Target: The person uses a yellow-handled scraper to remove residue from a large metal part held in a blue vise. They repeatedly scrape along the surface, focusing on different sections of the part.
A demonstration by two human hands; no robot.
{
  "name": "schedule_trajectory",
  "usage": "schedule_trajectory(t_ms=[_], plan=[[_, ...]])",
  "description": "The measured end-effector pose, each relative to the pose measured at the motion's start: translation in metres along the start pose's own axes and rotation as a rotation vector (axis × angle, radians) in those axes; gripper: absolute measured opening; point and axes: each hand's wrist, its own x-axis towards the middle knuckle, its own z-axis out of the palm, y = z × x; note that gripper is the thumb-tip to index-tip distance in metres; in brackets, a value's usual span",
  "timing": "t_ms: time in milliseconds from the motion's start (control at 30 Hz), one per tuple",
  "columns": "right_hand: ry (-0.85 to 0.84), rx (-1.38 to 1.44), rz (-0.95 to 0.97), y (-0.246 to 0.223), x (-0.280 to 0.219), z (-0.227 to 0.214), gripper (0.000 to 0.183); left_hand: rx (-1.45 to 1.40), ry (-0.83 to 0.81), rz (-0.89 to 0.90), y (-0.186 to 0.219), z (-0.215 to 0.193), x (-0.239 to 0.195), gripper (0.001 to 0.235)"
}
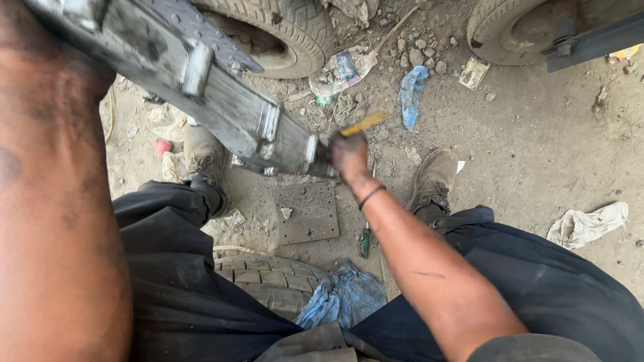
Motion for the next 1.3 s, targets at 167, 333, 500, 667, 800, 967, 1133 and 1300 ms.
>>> schedule_trajectory(t_ms=[167, 333, 500, 667, 800, 967, 1133, 1300], plan=[[0.031, 0.300, -0.135, 0.001, 0.006, 0.002, 0.023, 0.025, 0.008, 0.020, 0.008, -0.009, -0.001, 0.033], [-0.116, 0.595, 0.139, -0.042, 0.004, -0.015, 0.010, 0.020, 0.004, 0.019, 0.002, -0.005, 0.006, 0.032], [-0.181, 0.782, 0.178, -0.055, -0.015, -0.021, 0.010, 0.033, 0.015, 0.021, 0.003, -0.012, 0.008, 0.031], [-0.142, 0.709, 0.206, -0.056, -0.019, -0.014, 0.013, 0.049, 0.016, 0.022, 0.004, -0.012, 0.007, 0.031], [-0.171, 0.812, 0.295, -0.054, -0.018, -0.016, 0.011, 0.049, 0.010, 0.019, 0.000, -0.007, 0.005, 0.030], [-0.122, 0.751, 0.355, -0.049, -0.018, -0.017, 0.007, 0.056, 0.001, 0.025, 0.005, 0.000, 0.005, 0.030], [-0.009, 0.774, 0.249, -0.045, -0.021, -0.009, 0.013, 0.064, 0.002, 0.032, 0.008, 0.003, 0.005, 0.029], [0.000, 0.752, 0.175, -0.057, -0.024, -0.013, 0.014, 0.071, 0.000, 0.039, 0.008, 0.007, 0.006, 0.029]])
